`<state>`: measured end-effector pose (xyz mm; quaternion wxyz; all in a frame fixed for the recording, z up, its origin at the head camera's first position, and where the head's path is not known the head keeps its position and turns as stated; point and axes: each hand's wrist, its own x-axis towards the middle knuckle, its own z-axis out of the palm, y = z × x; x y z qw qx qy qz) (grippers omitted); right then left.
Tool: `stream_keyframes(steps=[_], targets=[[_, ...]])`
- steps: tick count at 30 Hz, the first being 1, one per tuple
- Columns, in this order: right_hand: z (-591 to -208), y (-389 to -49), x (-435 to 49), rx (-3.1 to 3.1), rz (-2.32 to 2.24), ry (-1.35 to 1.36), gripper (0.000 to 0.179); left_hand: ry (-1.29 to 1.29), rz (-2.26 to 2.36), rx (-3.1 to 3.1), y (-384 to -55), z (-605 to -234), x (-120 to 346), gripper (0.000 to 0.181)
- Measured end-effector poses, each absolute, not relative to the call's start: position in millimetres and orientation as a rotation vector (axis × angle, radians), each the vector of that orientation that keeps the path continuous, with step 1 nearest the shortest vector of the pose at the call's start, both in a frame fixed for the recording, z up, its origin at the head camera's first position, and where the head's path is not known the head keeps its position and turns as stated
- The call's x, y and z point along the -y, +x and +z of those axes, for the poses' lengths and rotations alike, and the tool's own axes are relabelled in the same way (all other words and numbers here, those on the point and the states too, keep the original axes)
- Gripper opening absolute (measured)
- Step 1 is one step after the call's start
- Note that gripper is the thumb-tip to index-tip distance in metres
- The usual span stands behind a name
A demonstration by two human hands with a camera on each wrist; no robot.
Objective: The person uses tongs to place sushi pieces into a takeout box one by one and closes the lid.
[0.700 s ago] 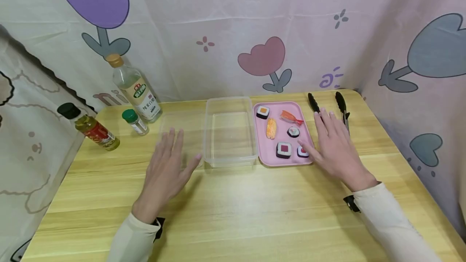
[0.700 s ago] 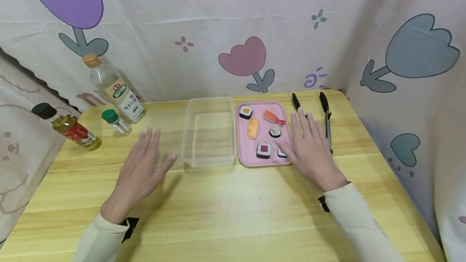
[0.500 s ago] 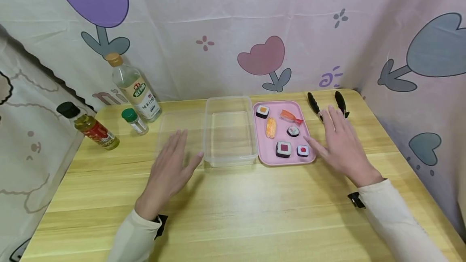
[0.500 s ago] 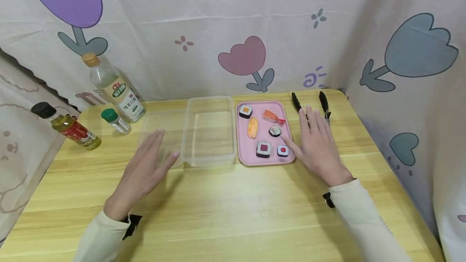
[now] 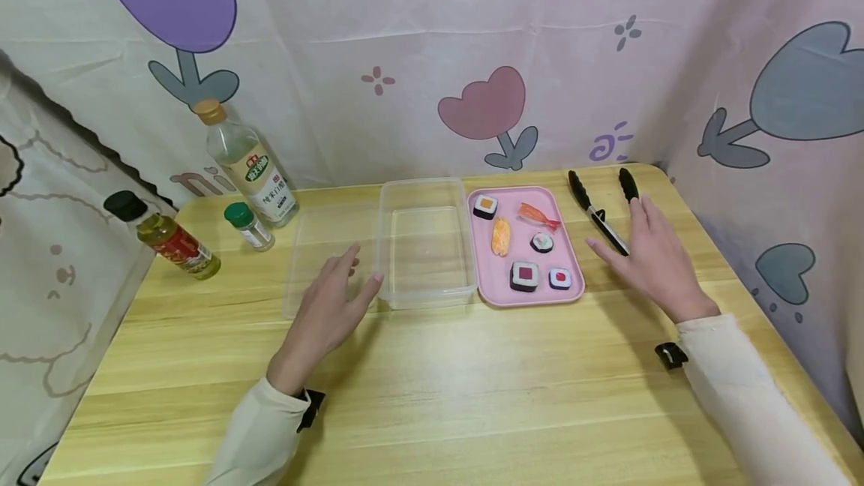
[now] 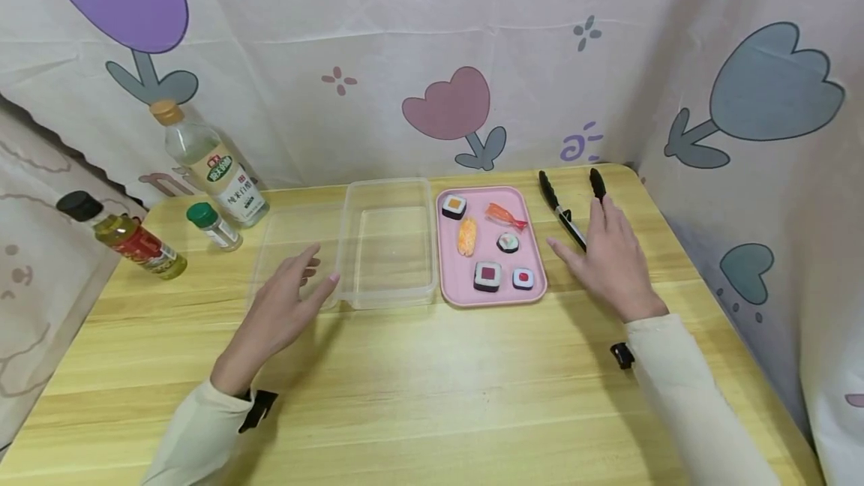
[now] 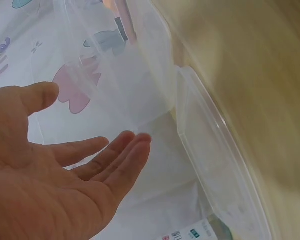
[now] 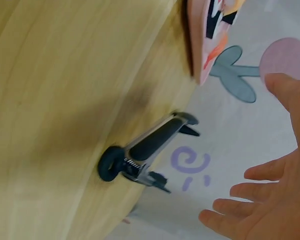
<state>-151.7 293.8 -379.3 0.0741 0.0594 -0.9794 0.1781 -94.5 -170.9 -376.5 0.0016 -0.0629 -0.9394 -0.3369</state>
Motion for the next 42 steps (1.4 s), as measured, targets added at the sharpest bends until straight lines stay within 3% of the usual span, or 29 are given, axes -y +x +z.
stream_keyframes(steps=[19, 33, 42], targets=[[-390, -184, -312, 3.066, 0.572, -0.134, 0.127, -0.169, -1.172, 2.983, -105, -384, 164, 0.062], [-406, -207, -316, 3.062, 0.503, -0.264, 0.108, -0.188, -1.196, 3.028, -110, -386, 158, 0.063], [-414, -220, -314, 3.066, 0.584, -0.395, 0.115, -0.172, -1.271, 3.041, -112, -387, 157, 0.057]])
